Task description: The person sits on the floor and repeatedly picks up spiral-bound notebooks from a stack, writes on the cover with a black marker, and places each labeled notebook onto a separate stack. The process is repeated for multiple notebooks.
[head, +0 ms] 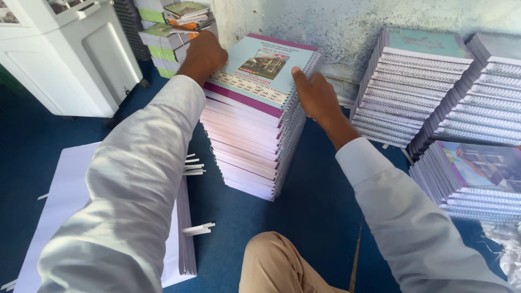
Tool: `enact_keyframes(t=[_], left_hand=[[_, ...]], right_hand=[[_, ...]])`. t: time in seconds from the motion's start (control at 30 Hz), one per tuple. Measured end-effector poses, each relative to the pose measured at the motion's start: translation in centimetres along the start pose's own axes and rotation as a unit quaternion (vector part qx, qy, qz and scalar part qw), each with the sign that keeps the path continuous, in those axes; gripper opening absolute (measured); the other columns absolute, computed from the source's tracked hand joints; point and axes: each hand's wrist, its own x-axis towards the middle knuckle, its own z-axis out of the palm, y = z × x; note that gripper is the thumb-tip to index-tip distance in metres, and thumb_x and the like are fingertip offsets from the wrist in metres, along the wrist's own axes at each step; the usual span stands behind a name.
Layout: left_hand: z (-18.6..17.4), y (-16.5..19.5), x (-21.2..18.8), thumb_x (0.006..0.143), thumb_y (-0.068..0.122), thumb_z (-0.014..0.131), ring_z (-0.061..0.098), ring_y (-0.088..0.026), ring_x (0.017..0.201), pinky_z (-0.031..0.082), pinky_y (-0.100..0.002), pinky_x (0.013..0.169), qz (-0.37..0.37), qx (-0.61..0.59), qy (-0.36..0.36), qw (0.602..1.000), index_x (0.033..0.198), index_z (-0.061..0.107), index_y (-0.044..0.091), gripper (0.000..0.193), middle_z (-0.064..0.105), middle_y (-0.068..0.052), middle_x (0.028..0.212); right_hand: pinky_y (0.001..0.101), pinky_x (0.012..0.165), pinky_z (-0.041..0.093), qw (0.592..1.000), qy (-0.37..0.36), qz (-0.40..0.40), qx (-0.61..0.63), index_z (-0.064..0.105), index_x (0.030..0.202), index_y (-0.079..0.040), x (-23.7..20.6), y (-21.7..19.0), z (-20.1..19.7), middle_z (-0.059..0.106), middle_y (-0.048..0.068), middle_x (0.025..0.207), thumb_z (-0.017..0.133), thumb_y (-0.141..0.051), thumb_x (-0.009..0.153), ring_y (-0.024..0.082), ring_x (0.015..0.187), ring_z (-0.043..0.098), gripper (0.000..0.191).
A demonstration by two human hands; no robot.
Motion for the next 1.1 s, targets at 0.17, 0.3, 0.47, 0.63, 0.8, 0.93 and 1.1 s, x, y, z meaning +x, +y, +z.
enact_keyframes(t=[0.17,0.3,0.47,0.63,0.8,0.93,1.1], left_hand=[[0.8,-0.3,-0.1,0.082,0.022,0.079,0.067,-0.042,0.108,0.054,-0.044,0.092,-0.010,-0.032,0.034,0.999,0.114,0.059,-0.008,0.049,0.068,-0.030,0.114],[0.6,0.0,-0.5,0.081,0.024,0.080,0.066,-0.041,0.111,0.053,-0.044,0.095,-0.044,-0.033,0.008,0.998,0.116,0.058,-0.005,0.050,0.067,-0.028,0.117],[0.8,0.1,-0.5,0.083,0.021,0.074,0.067,-0.041,0.110,0.054,-0.044,0.093,-0.035,-0.035,0.017,0.999,0.114,0.059,-0.006,0.044,0.067,-0.029,0.115],[1.5,0.1,-0.8,0.086,0.019,0.069,0.067,-0.043,0.108,0.054,-0.045,0.093,0.030,-0.005,0.044,0.999,0.112,0.060,-0.009,0.038,0.067,-0.032,0.111],[1.6,0.2,-1.1,0.086,0.017,0.068,0.067,-0.044,0.107,0.054,-0.046,0.092,0.030,-0.021,0.054,0.998,0.111,0.060,-0.008,0.036,0.068,-0.031,0.111],[1.9,0.9,-1.3,0.083,0.018,0.071,0.066,-0.045,0.105,0.054,-0.046,0.089,0.032,0.000,0.060,0.998,0.110,0.060,-0.007,0.038,0.067,-0.031,0.109],[1.4,1.2,-1.8,0.084,0.017,0.072,0.067,-0.044,0.105,0.055,-0.046,0.091,0.052,-0.002,0.049,0.997,0.109,0.063,-0.005,0.035,0.068,-0.030,0.110]], right_hand=[[0.0349,0.035,0.044,0.999,0.001,0.004,0.042,0.057,0.100,0.001,-0.9,0.3,0.2,0.061,0.010,0.061,0.046,-0.064,0.095,0.019,0.042,0.059,0.066],[0.0346,0.036,0.044,0.999,-0.012,0.003,0.051,0.060,0.100,0.002,-1.2,0.3,-0.1,0.057,0.010,0.060,0.044,-0.063,0.097,0.019,0.043,0.058,0.068],[0.0355,0.038,0.046,0.999,-0.035,0.021,0.034,0.064,0.097,0.002,-1.5,0.2,-0.1,0.059,0.009,0.061,0.038,-0.062,0.100,0.021,0.043,0.058,0.069],[0.0358,0.040,0.050,0.999,-0.038,0.028,0.020,0.067,0.101,0.000,-1.9,0.1,-0.3,0.062,0.011,0.062,0.033,-0.060,0.100,0.022,0.044,0.061,0.069],[0.0349,0.039,0.050,0.999,-0.033,0.031,0.015,0.067,0.107,-0.001,-2.4,0.0,-0.1,0.064,0.012,0.062,0.030,-0.063,0.099,0.022,0.044,0.062,0.073],[0.0330,0.038,0.050,0.999,-0.030,0.034,0.025,0.066,0.109,-0.002,-2.7,0.1,-0.1,0.064,0.012,0.062,0.030,-0.065,0.098,0.021,0.042,0.061,0.074],[0.0324,0.037,0.049,0.999,-0.037,0.029,0.024,0.063,0.107,0.002,-2.2,0.5,-0.3,0.064,0.012,0.063,0.031,-0.065,0.099,0.020,0.043,0.061,0.075]])
